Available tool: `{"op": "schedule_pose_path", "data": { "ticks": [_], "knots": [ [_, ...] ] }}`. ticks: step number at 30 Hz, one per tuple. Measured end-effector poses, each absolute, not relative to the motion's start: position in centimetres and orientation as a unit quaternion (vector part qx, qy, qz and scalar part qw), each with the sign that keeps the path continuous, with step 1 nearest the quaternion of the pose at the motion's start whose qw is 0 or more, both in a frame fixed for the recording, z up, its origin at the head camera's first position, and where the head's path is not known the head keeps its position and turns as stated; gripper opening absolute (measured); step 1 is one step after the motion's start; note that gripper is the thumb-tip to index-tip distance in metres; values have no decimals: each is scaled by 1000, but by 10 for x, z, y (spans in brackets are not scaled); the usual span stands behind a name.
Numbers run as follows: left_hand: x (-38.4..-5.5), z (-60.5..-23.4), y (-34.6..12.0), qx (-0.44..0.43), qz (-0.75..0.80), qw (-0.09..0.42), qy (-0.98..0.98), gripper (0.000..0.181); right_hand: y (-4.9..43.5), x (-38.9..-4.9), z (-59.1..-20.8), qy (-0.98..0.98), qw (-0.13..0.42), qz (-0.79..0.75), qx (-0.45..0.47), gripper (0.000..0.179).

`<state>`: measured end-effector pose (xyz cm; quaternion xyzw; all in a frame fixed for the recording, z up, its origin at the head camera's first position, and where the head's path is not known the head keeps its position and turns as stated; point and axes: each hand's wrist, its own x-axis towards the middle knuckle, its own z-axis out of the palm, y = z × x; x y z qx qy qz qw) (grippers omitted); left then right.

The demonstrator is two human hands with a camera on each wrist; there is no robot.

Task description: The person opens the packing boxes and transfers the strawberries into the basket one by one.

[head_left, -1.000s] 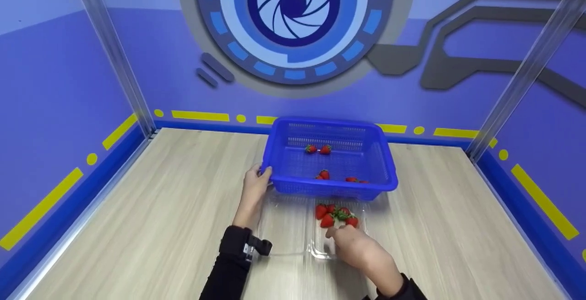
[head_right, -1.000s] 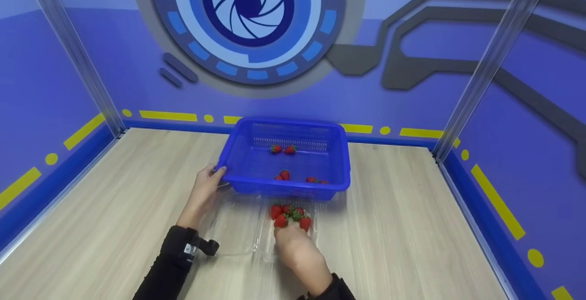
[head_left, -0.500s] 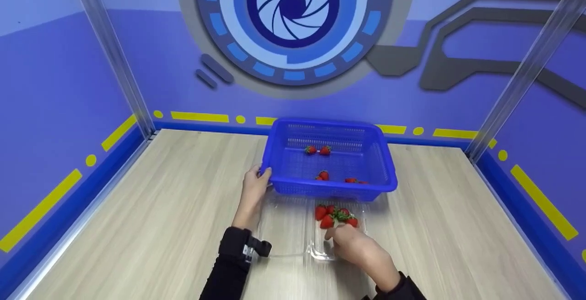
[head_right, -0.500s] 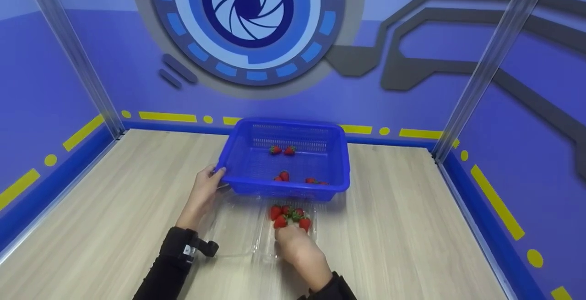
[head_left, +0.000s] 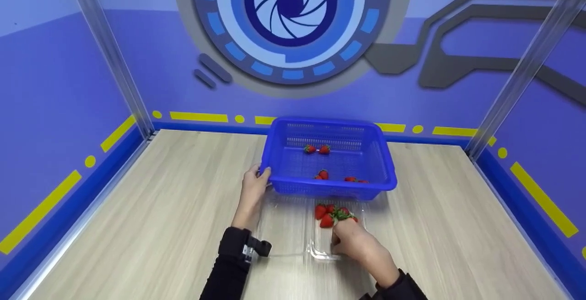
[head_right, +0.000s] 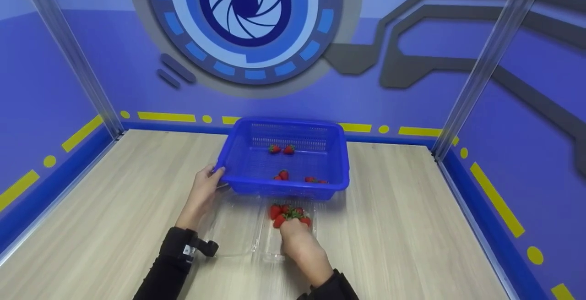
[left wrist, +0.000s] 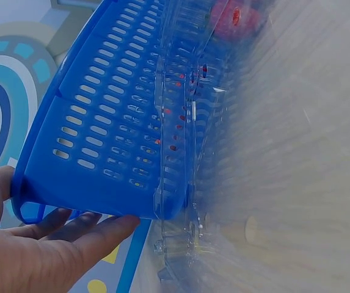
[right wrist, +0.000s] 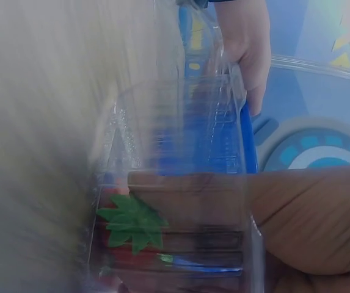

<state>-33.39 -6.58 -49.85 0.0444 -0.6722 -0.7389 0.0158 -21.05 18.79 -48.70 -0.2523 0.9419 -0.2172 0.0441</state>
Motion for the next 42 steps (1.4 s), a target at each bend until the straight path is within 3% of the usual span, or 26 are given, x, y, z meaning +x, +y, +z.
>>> {"op": "schedule_pose_path", "data": {
  "ticks": [13,34,39,42],
  "knots": [
    [-333,-498,-67,52,-766,-17,-641,45,186,-208,-488,960,11,-161,-227,27],
    [-333,-500,-67,43,-746,6,-664,39,186,-207,-480,952,17,-226,-203,23],
    [-333,-498,-67,50,-746,4,-664,39,188,-204,-466,948,-11,-224,-224,23],
    [-334,-498,-66,52,-747,5,-663,39,190,-200,-454,948,-41,-225,-223,13]
  ]
}}
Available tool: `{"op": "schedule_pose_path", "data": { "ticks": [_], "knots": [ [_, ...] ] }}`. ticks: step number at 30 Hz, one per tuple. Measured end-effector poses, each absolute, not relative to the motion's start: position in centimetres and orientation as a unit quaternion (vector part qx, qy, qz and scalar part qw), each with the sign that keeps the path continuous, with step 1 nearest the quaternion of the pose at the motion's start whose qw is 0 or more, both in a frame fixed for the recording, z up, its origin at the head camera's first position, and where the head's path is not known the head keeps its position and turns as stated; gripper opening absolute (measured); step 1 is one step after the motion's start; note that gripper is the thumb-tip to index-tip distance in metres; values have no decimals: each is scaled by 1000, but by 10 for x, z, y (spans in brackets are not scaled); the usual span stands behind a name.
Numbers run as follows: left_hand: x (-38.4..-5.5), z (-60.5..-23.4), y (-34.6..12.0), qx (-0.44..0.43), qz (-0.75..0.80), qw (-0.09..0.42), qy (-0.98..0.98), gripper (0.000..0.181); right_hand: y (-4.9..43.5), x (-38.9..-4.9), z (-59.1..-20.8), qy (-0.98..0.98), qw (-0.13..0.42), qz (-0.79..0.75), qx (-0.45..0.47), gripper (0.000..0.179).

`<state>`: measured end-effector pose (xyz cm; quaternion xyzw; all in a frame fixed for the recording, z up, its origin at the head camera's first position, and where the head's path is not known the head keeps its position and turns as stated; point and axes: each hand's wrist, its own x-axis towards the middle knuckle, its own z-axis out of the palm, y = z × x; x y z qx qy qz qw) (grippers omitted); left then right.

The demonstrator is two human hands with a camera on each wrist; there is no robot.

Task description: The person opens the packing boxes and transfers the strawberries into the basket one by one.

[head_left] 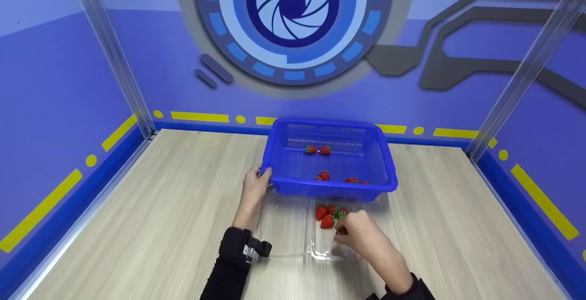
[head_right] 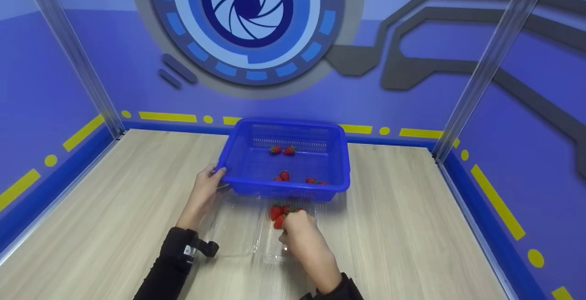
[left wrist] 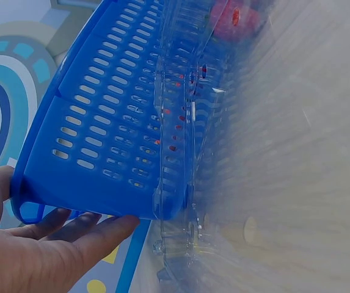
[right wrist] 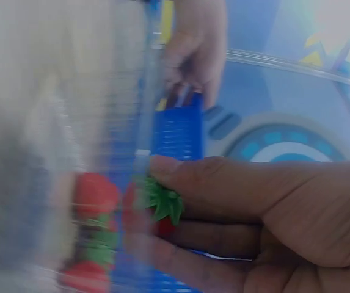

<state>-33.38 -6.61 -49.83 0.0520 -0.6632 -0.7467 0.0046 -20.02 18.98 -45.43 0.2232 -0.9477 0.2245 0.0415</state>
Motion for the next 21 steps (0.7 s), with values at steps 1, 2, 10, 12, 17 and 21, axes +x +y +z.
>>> {"op": "schedule_pose_path", "data": {
  "ticks": [1,2,10,12,17,21],
  "knots": [
    [-334,-499,-66,52,-746,5,-664,39,190,-199,-450,-947,54,226,221,11],
    [-334,-499,-66,52,-745,6,-665,40,191,-197,-446,-946,69,228,218,10],
    [-334,-497,-66,56,-749,-7,-660,41,192,-178,-411,-942,151,258,155,13],
    [-333,-497,-66,56,-746,-6,-663,40,192,-173,-405,-942,161,260,140,15],
    [-333,-499,-66,60,-737,1,-674,39,192,-163,-395,-939,196,249,134,18],
    [-333,-499,-66,54,-735,6,-676,40,192,-160,-393,-933,213,251,142,19]
  ]
}}
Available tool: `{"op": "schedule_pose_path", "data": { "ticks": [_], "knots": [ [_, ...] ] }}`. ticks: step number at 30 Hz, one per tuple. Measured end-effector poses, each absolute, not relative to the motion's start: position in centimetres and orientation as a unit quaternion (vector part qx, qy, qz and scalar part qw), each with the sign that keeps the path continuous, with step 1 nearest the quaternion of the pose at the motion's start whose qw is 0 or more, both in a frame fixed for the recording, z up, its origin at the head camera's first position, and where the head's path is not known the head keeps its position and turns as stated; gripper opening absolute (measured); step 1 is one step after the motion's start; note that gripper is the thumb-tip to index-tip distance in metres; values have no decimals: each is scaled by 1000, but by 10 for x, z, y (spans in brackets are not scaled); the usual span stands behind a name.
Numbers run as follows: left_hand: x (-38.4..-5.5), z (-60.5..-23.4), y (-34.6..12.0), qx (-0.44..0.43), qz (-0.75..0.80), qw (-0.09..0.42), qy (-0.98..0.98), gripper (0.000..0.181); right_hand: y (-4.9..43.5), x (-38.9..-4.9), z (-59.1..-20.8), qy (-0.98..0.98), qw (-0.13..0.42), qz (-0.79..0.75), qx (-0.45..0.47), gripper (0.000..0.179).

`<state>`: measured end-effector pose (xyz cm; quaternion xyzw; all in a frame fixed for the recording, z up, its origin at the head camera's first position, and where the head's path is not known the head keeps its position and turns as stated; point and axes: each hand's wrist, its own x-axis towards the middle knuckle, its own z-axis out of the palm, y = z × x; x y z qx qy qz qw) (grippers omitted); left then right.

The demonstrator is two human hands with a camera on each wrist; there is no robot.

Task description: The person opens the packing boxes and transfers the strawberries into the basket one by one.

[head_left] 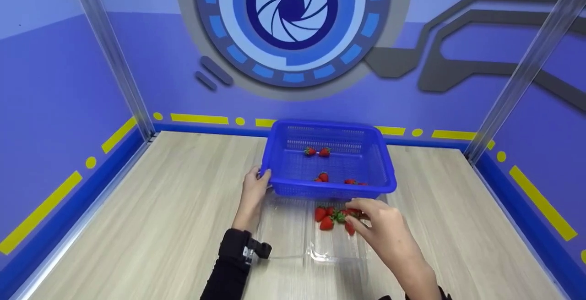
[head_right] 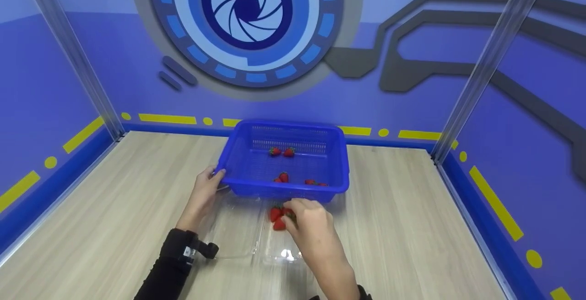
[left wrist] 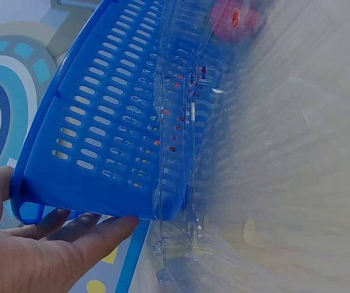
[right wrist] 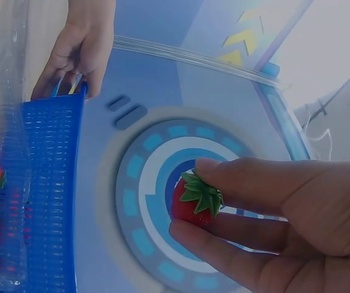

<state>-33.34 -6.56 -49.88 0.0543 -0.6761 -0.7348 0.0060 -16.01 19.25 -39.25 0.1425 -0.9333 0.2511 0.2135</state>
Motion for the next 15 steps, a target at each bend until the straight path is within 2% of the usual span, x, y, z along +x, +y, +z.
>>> {"op": "schedule_pose_path", "data": {
  "ticks": [7,15],
  "knots": [
    [-333,-500,-67,34,-728,18,-684,39,195,-160,-395,-922,240,252,168,21],
    [-333,-498,-66,54,-736,8,-675,40,195,-161,-395,-927,226,250,167,21]
  ]
}}
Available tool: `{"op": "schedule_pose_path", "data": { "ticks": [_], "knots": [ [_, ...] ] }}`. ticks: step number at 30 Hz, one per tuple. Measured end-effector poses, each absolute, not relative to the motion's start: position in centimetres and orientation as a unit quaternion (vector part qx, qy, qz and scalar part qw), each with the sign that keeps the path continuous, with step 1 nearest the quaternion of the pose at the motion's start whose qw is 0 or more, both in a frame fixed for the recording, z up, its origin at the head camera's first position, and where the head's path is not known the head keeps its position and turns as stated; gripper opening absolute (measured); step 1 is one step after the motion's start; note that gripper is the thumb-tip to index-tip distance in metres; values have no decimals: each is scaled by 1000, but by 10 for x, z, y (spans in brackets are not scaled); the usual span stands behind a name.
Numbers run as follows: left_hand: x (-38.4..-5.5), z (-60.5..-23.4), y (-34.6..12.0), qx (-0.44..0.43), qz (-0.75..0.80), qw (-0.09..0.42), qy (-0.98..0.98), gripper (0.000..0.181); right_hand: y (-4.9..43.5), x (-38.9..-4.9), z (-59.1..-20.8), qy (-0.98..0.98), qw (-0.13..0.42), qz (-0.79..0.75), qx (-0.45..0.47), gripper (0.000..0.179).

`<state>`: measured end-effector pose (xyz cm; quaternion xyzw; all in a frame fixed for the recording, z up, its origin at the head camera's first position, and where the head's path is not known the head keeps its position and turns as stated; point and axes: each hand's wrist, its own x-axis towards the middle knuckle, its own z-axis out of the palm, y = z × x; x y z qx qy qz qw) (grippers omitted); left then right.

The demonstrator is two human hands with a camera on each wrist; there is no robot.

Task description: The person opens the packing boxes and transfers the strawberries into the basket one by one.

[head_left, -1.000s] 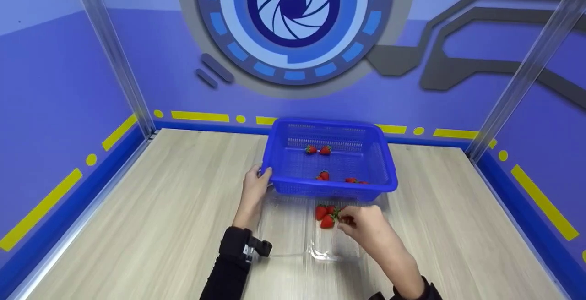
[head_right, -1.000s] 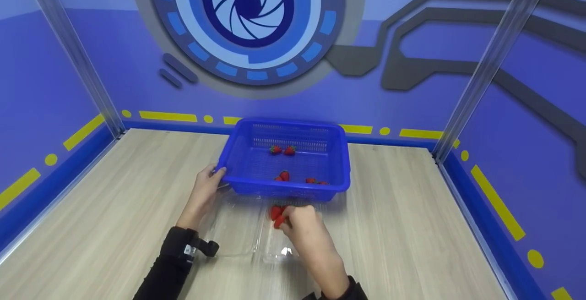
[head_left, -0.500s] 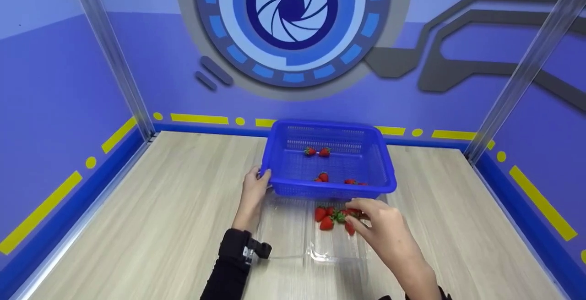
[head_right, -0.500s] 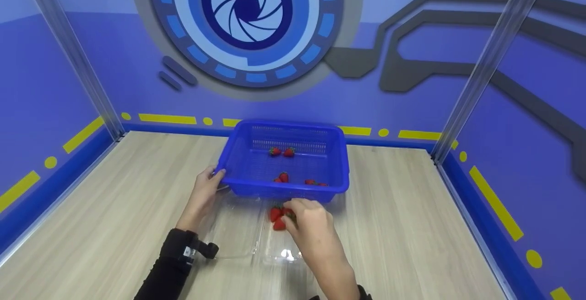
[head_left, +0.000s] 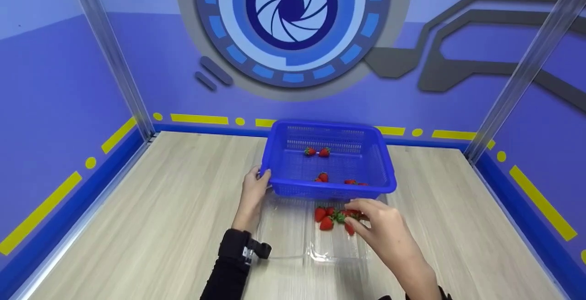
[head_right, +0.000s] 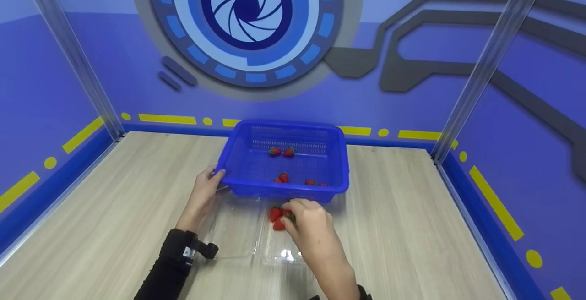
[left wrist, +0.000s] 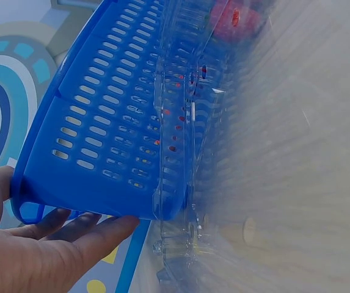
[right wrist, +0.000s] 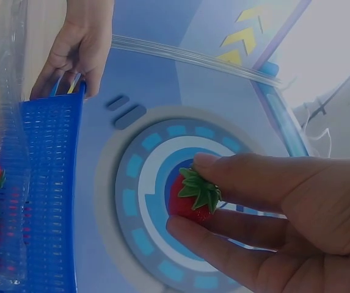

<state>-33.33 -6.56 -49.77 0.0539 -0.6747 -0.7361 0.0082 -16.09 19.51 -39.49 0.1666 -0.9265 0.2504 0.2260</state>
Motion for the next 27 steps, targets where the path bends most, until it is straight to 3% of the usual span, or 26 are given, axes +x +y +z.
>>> {"op": "schedule_pose_path", "data": {
  "ticks": [10,20,27],
  "knots": [
    [-333,-498,-67,56,-737,6,-673,39,194,-176,-406,-931,193,265,162,17],
    [-333,-498,-66,45,-736,14,-675,37,200,-254,-430,-905,252,283,195,18],
    [-335,-500,-67,43,-741,10,-670,36,213,-297,-444,-907,266,287,154,20]
  ]
}}
